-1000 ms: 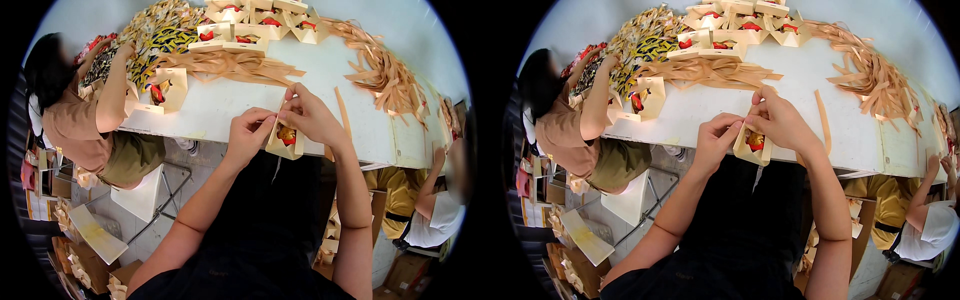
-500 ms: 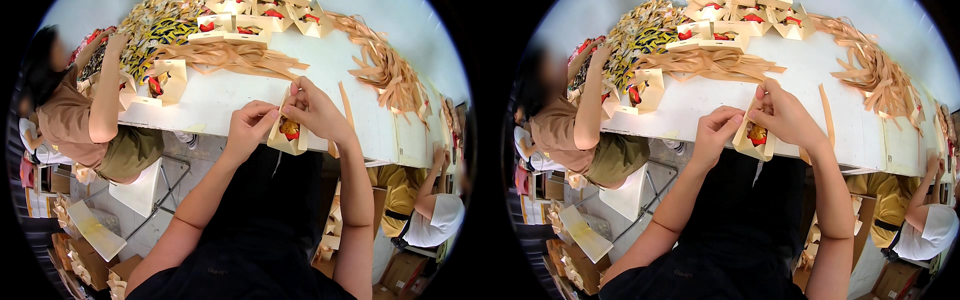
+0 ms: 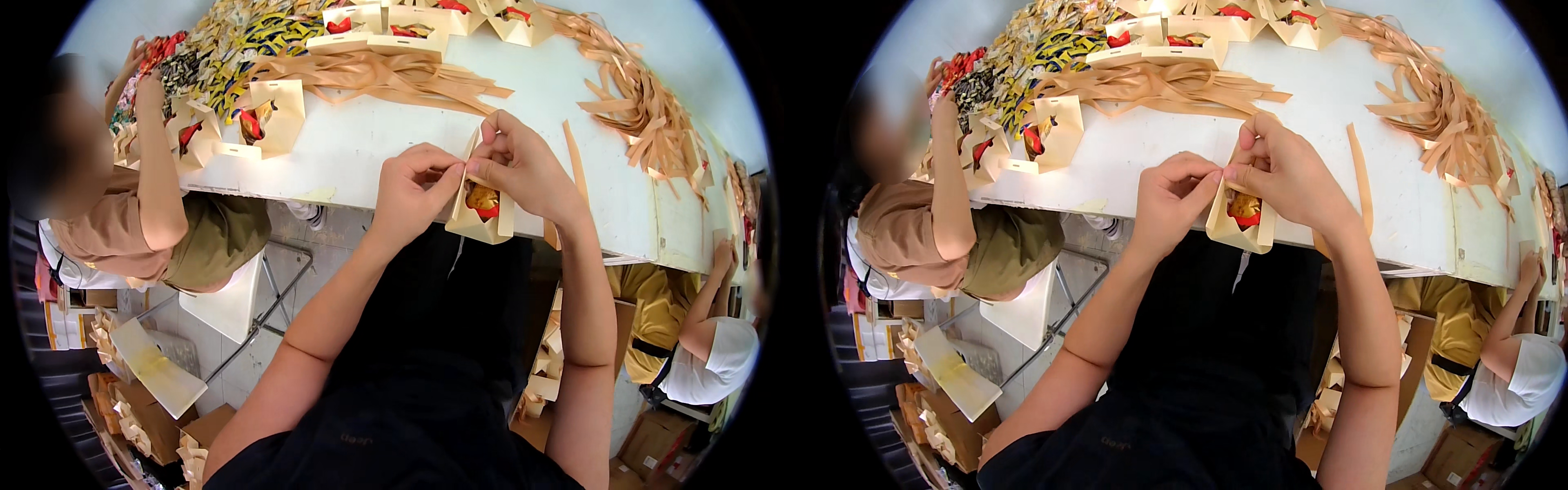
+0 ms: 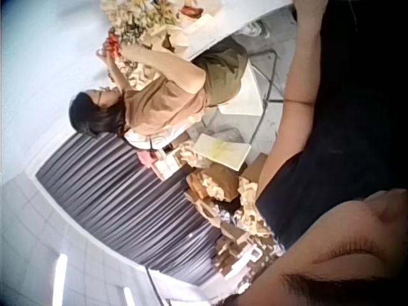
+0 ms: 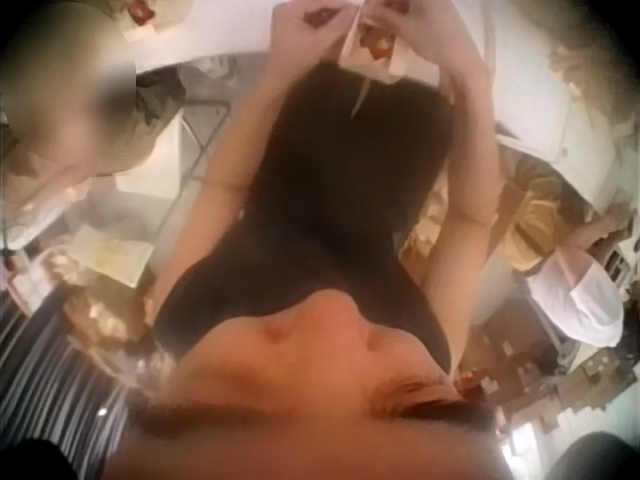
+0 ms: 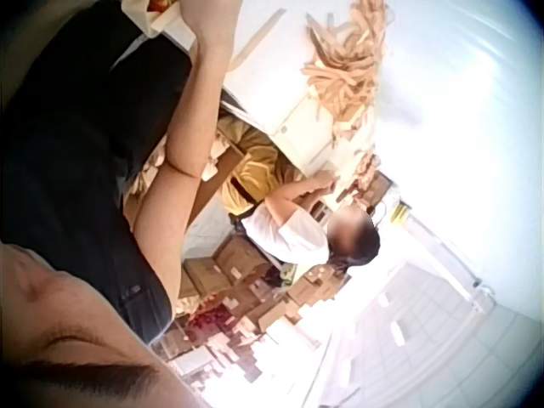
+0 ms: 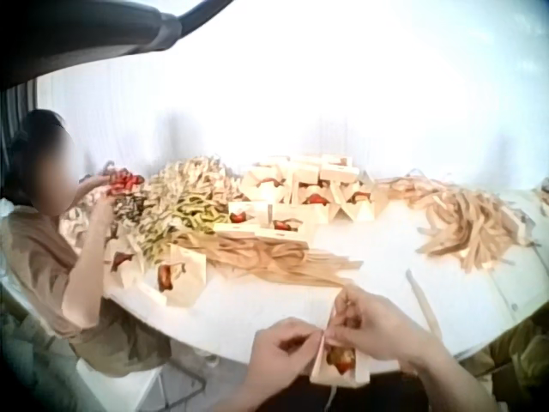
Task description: The person assembles small wooden gift boxes by inserting a wrapped item into the box, threading a ribbon through the top slot, and tying a bow. They repeat this process for multiple boxes, placing finished units on the table.
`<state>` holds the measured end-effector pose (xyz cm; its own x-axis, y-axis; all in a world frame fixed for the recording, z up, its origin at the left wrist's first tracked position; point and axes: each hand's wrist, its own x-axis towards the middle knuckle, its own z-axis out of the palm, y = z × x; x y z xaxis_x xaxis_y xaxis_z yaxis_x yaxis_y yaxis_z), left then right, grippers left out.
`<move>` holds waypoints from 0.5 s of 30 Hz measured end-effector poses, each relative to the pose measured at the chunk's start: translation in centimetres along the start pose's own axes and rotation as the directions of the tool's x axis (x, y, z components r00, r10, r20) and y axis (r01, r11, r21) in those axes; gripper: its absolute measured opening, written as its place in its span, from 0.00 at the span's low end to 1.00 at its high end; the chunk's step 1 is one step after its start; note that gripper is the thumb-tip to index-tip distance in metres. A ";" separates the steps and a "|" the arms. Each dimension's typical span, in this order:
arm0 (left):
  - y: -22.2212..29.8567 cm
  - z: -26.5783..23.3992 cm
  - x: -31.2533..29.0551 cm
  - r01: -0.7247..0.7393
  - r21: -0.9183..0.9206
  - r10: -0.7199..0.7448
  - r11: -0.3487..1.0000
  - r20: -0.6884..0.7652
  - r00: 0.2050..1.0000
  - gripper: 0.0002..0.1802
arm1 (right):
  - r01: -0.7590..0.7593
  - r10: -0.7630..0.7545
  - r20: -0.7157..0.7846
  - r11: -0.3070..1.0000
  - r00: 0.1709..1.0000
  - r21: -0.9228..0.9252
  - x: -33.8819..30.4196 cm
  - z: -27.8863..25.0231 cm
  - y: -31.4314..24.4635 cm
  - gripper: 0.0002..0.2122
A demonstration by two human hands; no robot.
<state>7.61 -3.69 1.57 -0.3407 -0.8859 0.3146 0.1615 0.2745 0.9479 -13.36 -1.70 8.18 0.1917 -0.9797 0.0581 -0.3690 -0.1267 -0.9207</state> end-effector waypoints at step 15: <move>-1.1 -1.8 -0.2 0.109 -0.142 -0.128 0.984 -0.131 0.983 0.05 | 0.113 -0.242 -0.289 0.910 0.926 -0.399 -2.6 0.1 -0.6 0.23</move>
<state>9.16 -4.48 0.34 -0.2339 -0.9552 0.1815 0.2529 0.1204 0.9600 -13.55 0.98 8.56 0.0035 -0.9217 0.3879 -0.6774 -0.2875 -0.6771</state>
